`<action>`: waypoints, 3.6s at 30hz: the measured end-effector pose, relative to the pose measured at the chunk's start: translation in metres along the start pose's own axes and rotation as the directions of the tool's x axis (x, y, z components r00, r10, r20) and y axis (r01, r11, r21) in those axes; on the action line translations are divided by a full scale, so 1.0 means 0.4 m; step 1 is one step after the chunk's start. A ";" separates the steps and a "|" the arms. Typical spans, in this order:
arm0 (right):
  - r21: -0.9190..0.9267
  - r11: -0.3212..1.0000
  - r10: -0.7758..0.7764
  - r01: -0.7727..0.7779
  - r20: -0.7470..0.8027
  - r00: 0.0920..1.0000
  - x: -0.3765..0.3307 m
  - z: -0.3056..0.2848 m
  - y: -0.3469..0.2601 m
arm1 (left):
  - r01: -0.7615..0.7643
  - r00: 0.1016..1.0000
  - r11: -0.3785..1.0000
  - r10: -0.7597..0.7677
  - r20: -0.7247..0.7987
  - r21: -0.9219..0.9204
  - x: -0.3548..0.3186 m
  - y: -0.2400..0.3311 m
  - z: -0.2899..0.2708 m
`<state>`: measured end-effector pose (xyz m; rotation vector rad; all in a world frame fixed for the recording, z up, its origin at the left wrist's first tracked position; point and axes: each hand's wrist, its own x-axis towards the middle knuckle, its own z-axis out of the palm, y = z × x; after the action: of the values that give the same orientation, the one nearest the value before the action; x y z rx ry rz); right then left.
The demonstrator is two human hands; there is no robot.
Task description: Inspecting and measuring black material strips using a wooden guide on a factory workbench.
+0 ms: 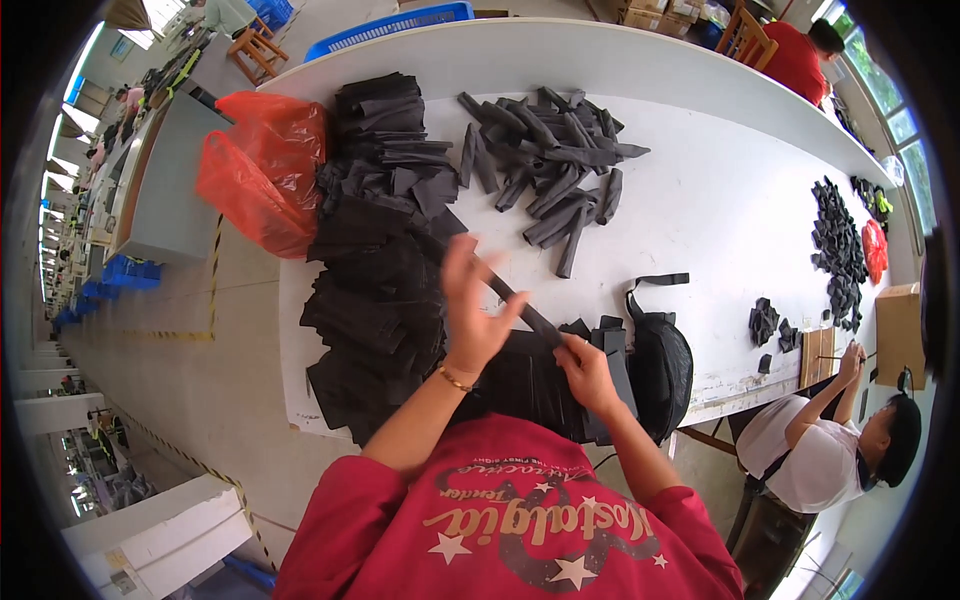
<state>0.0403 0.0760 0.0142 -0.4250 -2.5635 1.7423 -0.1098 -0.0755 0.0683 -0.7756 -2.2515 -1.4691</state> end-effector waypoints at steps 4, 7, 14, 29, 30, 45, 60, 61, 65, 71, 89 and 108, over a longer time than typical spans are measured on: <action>0.171 0.980 0.096 -0.105 0.060 0.994 -0.009 0.085 -0.025 | 0.561 0.412 -0.410 -0.616 0.672 -0.719 -0.180 -0.127 0.004; 0.006 0.996 0.084 -0.084 0.001 0.996 -0.015 0.123 -0.016 | 0.520 0.414 -0.348 -0.696 0.587 -0.780 -0.209 -0.088 0.060; -0.056 0.997 -0.062 0.052 -0.190 0.980 -0.081 0.178 -0.023 | 0.492 0.380 -0.193 -0.830 0.409 -0.849 -0.153 -0.079 0.058; -0.106 0.994 -0.024 0.004 -0.190 0.982 0.001 0.185 -0.065 | 0.479 0.417 -0.144 -0.831 0.369 -0.866 -0.103 -0.019 0.076; -0.132 0.990 -0.071 0.041 -0.228 0.971 0.010 0.195 -0.065 | 0.471 0.438 -0.134 -0.823 0.362 -0.872 -0.099 -0.017 0.074; 0.021 0.986 0.164 -0.165 0.045 0.985 -0.154 0.157 -0.050 | 0.553 0.372 0.012 -0.898 0.233 -0.833 -0.062 -0.067 0.042; 0.101 0.962 0.241 -0.254 0.125 0.963 -0.202 0.106 -0.066 | 0.680 0.427 -0.125 -0.734 0.529 -0.722 -0.141 -0.106 0.016; 0.095 0.963 0.240 -0.253 0.131 0.962 -0.223 0.100 -0.076 | 0.662 0.475 -0.011 -0.768 0.430 -0.750 -0.140 -0.154 0.001; -0.001 0.946 0.307 -0.324 0.324 0.895 -0.295 0.012 -0.064 | 0.319 0.493 0.017 -0.857 0.151 -0.947 -0.072 -0.249 -0.093; -0.191 0.974 0.119 -0.121 -0.024 0.993 -0.233 -0.050 -0.119 | 0.342 0.258 -0.262 -0.897 0.358 -0.903 -0.111 -0.143 0.026; 0.411 0.912 0.127 0.000 -0.281 0.951 0.182 0.036 -0.168 | 0.835 0.549 0.333 -0.459 0.698 -0.438 -0.213 0.047 0.063; 0.027 0.984 0.177 -0.177 -0.263 0.948 0.268 -0.002 0.082 | -0.228 0.765 0.895 -0.078 0.639 0.383 0.113 -0.496 0.033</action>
<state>-0.0559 0.1124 -0.0305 -0.8498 -2.3978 1.6086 -0.2665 -0.1146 -0.0563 -1.3433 -2.8414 -0.6197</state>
